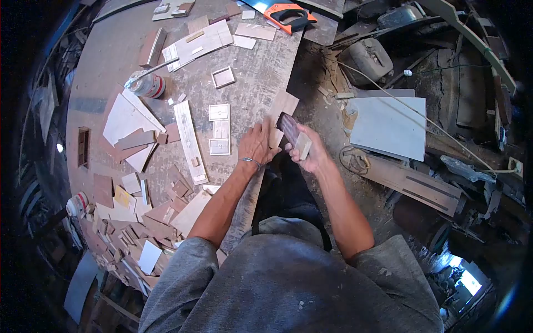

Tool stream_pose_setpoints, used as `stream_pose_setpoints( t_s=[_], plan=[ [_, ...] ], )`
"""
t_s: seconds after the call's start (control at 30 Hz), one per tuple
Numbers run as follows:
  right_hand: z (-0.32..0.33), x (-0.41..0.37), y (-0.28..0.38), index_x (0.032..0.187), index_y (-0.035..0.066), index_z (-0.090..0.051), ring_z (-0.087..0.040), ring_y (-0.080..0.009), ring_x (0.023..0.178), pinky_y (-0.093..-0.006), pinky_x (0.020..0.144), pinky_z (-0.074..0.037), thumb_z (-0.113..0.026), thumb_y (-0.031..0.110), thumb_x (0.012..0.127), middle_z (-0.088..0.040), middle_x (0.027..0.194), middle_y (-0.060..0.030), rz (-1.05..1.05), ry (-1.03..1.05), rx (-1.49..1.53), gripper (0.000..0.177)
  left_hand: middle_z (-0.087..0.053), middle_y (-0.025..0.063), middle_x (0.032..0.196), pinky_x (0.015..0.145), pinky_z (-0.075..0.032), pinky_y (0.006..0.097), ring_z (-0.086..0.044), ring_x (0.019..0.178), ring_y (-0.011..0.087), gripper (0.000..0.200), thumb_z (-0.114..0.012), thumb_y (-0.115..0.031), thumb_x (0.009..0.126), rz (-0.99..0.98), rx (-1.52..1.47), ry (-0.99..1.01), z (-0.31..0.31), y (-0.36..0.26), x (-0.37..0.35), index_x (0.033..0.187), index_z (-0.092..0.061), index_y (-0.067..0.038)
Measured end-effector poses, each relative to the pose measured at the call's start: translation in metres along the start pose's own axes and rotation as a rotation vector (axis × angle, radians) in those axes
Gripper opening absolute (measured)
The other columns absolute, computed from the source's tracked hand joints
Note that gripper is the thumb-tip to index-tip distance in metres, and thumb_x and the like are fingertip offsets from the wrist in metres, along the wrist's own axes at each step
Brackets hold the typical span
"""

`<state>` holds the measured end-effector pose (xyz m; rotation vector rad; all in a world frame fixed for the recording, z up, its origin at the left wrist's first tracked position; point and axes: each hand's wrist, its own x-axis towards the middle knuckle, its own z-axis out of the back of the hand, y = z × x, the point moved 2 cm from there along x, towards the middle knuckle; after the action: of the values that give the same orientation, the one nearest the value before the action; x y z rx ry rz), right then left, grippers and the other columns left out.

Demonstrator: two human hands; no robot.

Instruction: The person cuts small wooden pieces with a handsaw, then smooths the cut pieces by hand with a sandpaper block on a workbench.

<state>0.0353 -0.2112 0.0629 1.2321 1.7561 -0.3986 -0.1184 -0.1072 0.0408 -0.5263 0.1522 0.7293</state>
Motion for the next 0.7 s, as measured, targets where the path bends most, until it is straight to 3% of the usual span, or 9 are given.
stream_pose_setpoints(
  t_s=[0.07, 0.17, 0.2, 0.3, 0.47, 0.57, 0.6, 0.7],
  plan=[
    [-0.011, 0.007, 0.012, 0.106, 0.014, -0.058, -0.050, -0.0136, 0.051, -0.0239, 0.043, -0.039, -0.064, 0.053, 0.090, -0.059, 0.074, -0.0088, -0.007, -0.044, 0.028, 0.043, -0.058, 0.0163, 0.123, 0.093, -0.048, 0.0438, -0.056, 0.116, 0.0330, 0.070, -0.072, -0.046, 0.085, -0.072, 0.011, 0.064, 0.019, 0.001, 0.009, 0.135, -0.049, -0.003],
    [-0.012, 0.016, 0.027, 0.107, 0.015, -0.058, -0.050, -0.0128, 0.051, -0.0242, 0.043, -0.039, -0.065, 0.054, 0.089, -0.058, 0.073, -0.0078, -0.034, -0.004, 0.004, 0.044, -0.056, 0.0149, 0.129, 0.098, -0.042, 0.0494, -0.052, 0.121, 0.0347, 0.057, -0.060, -0.042, 0.095, -0.217, -0.016, -0.114, 0.017, 0.032, 0.043, 0.141, -0.050, -0.010],
    [-0.014, 0.016, 0.032, 0.107, 0.015, -0.058, -0.049, -0.0126, 0.051, -0.0241, 0.043, -0.038, -0.066, 0.054, 0.088, -0.058, 0.073, -0.0071, -0.018, -0.024, -0.028, 0.044, -0.053, 0.0154, 0.138, 0.107, -0.036, 0.0531, -0.047, 0.129, 0.0367, 0.049, -0.053, -0.033, 0.101, -0.127, 0.054, -0.276, 0.021, 0.028, 0.053, 0.145, -0.050, -0.012],
    [-0.028, 0.018, 0.043, 0.105, 0.016, -0.057, -0.049, -0.0125, 0.050, -0.0244, 0.043, -0.038, -0.066, 0.055, 0.087, -0.057, 0.072, -0.0054, -0.001, -0.070, -0.075, 0.044, -0.047, 0.0130, 0.150, 0.112, -0.031, 0.0557, -0.039, 0.139, 0.0373, 0.048, -0.052, -0.030, 0.100, -0.195, 0.102, -0.434, 0.018, 0.021, 0.092, 0.145, -0.052, -0.013],
    [-0.061, 0.006, 0.035, 0.097, 0.016, -0.055, -0.048, -0.0135, 0.050, -0.0282, 0.044, -0.038, -0.064, 0.059, 0.088, -0.055, 0.070, -0.0036, -0.005, -0.262, -0.009, 0.044, -0.037, 0.0091, 0.160, 0.119, -0.025, 0.0534, -0.033, 0.146, 0.0356, 0.050, -0.053, -0.026, 0.096, -0.225, 0.050, -0.186, 0.023, 0.024, 0.116, 0.143, -0.051, -0.012],
    [-0.052, 0.019, 0.034, 0.094, 0.018, -0.053, -0.047, -0.0144, 0.049, -0.0306, 0.044, -0.036, -0.061, 0.061, 0.089, -0.054, 0.068, -0.0026, -0.067, -0.201, 0.159, 0.044, -0.033, 0.0085, 0.164, 0.121, -0.024, 0.0556, -0.029, 0.150, 0.0352, 0.046, -0.049, -0.026, 0.097, -0.277, 0.078, -0.192, 0.013, 0.016, 0.124, 0.140, -0.054, -0.012],
    [-0.056, 0.029, 0.036, 0.092, 0.018, -0.052, -0.047, -0.0147, 0.048, -0.0307, 0.044, -0.034, -0.060, 0.062, 0.089, -0.052, 0.066, -0.0011, 0.002, -0.246, 0.129, 0.044, -0.030, 0.0062, 0.166, 0.122, -0.023, 0.0550, -0.028, 0.152, 0.0331, 0.049, -0.048, -0.026, 0.097, -0.281, 0.162, -0.151, 0.020, 0.014, 0.125, 0.144, -0.051, -0.015],
    [-0.062, 0.026, 0.029, 0.090, 0.017, -0.051, -0.046, -0.0154, 0.046, -0.0312, 0.043, -0.033, -0.059, 0.062, 0.090, -0.051, 0.065, -0.0011, -0.080, -0.247, 0.113, 0.045, -0.034, 0.0060, 0.163, 0.119, -0.025, 0.0531, -0.033, 0.146, 0.0331, 0.053, -0.055, -0.022, 0.093, -0.306, 0.060, -0.159, 0.015, 0.017, 0.128, 0.145, -0.050, -0.015]
  ],
)
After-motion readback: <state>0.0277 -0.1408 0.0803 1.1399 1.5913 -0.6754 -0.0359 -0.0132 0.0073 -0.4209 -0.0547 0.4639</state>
